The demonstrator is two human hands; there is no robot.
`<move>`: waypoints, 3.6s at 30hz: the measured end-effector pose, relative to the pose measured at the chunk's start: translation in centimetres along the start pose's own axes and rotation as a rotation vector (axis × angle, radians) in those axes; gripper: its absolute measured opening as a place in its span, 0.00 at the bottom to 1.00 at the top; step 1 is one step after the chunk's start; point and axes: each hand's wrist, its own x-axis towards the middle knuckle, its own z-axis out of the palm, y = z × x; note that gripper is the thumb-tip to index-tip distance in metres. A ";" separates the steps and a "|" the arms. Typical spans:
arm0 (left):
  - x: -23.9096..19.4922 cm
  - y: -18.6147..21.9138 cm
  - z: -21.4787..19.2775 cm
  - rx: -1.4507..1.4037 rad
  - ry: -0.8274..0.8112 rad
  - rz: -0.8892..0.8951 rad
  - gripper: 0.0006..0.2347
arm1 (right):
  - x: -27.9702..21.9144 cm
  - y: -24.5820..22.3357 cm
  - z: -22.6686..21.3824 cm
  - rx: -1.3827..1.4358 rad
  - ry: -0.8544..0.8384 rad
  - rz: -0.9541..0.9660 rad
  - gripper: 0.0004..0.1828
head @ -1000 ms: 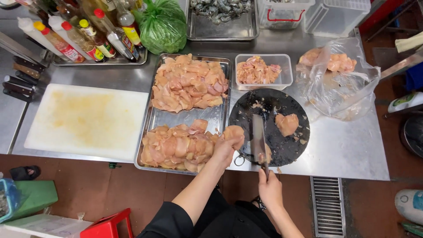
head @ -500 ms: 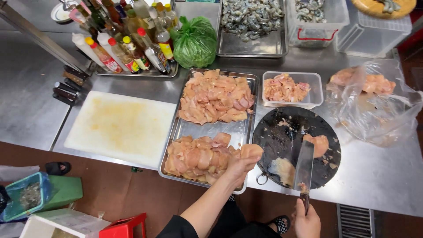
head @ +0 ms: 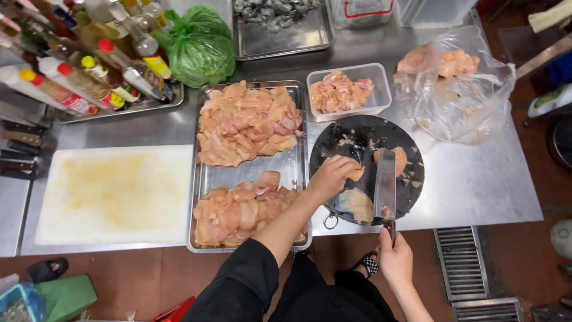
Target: The person uses a large cleaver to slice raw chicken pieces on a black cutting board. They repeatedly pick up chicken from a metal tray, cut it into smaller portions, and place the cut pieces back onto the tray. The camera frequently moves and shakes during the process.
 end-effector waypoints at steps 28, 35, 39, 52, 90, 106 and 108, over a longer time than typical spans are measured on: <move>-0.2 4.4 7.4 0.304 0.212 -0.301 0.12 | 21.3 2.0 -5.1 -1.072 -0.201 -0.994 0.15; 0.3 5.0 8.2 0.352 0.177 -0.423 0.12 | 21.3 2.3 -7.7 -1.180 -0.291 -0.807 0.13; -0.2 4.1 9.3 0.412 0.238 -0.372 0.10 | 20.6 -1.2 -5.4 -1.235 -0.340 -0.802 0.12; 2.8 6.1 7.0 0.084 0.291 -0.677 0.06 | 21.3 -6.1 -7.8 -0.828 -0.425 -0.555 0.21; 9.1 7.3 3.0 0.122 -0.248 -1.146 0.24 | 17.1 -4.5 -13.6 0.058 -0.250 0.000 0.19; 2.7 11.7 -0.2 -0.853 0.191 -1.145 0.21 | 15.4 -1.6 -12.5 0.076 -0.360 0.021 0.17; 0.3 9.9 3.8 -0.568 0.153 -1.142 0.21 | 15.2 -1.5 -12.6 0.069 -0.347 0.019 0.18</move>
